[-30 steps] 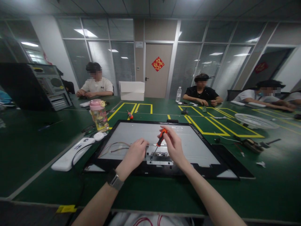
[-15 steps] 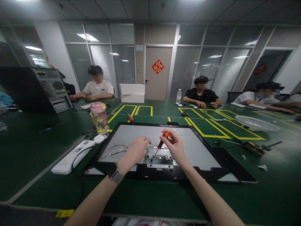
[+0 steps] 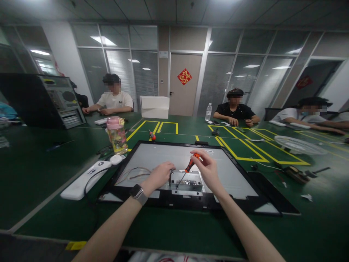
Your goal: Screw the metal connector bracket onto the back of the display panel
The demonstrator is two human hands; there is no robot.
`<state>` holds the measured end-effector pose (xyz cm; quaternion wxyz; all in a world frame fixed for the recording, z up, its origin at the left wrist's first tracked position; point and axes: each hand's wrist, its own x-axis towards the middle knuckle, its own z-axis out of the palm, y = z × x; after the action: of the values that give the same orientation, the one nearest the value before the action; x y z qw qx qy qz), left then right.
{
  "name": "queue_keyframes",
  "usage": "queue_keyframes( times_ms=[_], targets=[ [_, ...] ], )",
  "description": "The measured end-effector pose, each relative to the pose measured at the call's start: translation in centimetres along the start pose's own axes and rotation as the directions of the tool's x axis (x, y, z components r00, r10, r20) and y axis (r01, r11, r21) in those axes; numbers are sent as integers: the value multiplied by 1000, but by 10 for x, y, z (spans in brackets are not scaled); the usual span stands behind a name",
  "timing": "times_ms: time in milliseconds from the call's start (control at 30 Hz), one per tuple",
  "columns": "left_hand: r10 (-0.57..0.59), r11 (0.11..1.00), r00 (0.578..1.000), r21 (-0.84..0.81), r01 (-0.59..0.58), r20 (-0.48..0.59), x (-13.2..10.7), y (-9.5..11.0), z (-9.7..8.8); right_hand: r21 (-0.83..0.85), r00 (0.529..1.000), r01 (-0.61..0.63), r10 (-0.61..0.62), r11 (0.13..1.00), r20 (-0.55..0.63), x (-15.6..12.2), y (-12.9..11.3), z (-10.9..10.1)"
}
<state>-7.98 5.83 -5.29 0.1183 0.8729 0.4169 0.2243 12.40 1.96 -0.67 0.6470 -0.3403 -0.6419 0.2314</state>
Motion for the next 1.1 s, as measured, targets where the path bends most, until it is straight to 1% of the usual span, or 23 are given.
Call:
queue_keyframes(
  times_ms=[33,100,200,267,300,367,467,533,633,767,833,967,1033,1100],
  targets=[
    [0,1000,1000,-3,0,-6,0,1,0,-20,1000,12,-12,1000,-7,0,1,-1],
    [1,1000,1000,-6,-1,-15,0,1,0,-19,1000,10,-10,1000,25,-1,0,-2],
    [6,1000,1000,-9,-6,-17,-1,2,0,91,990,-68,56,993,131,-2,-3,-3],
    [9,1000,1000,-9,-9,-16,-1,2,0,162,980,-123,94,979,175,-2,-5,-3],
    [9,1000,1000,-8,-9,-17,-1,2,0,173,979,-134,103,976,176,-2,-6,-3],
    [7,1000,1000,-7,-7,-19,-1,1,0,160,985,-126,104,979,141,-2,-7,-1],
    [4,1000,1000,-6,-4,-21,-1,1,1,100,995,-86,79,991,65,-1,-6,0],
    [2,1000,1000,-4,-2,-20,-1,0,1,66,998,-55,53,996,36,-1,-6,-1],
    [3,1000,1000,-1,-3,-17,0,-1,3,78,997,-46,41,996,60,-1,-7,-2],
    [4,1000,1000,1,-4,-15,0,-1,3,217,980,-152,118,964,161,-1,-7,-2],
    [3,1000,1000,0,-3,-13,0,-1,3,194,983,-152,127,969,135,-1,-6,-2],
    [3,1000,1000,-5,-3,-11,0,-2,3,63,998,-62,62,996,0,0,-4,-1],
    [3,1000,1000,-5,-3,-10,0,-3,3,19,1000,-21,21,1000,-2,-1,-4,-1],
    [4,1000,1000,-4,-4,-10,1,-4,4,53,998,-22,19,998,54,-1,-6,-1]
  ],
)
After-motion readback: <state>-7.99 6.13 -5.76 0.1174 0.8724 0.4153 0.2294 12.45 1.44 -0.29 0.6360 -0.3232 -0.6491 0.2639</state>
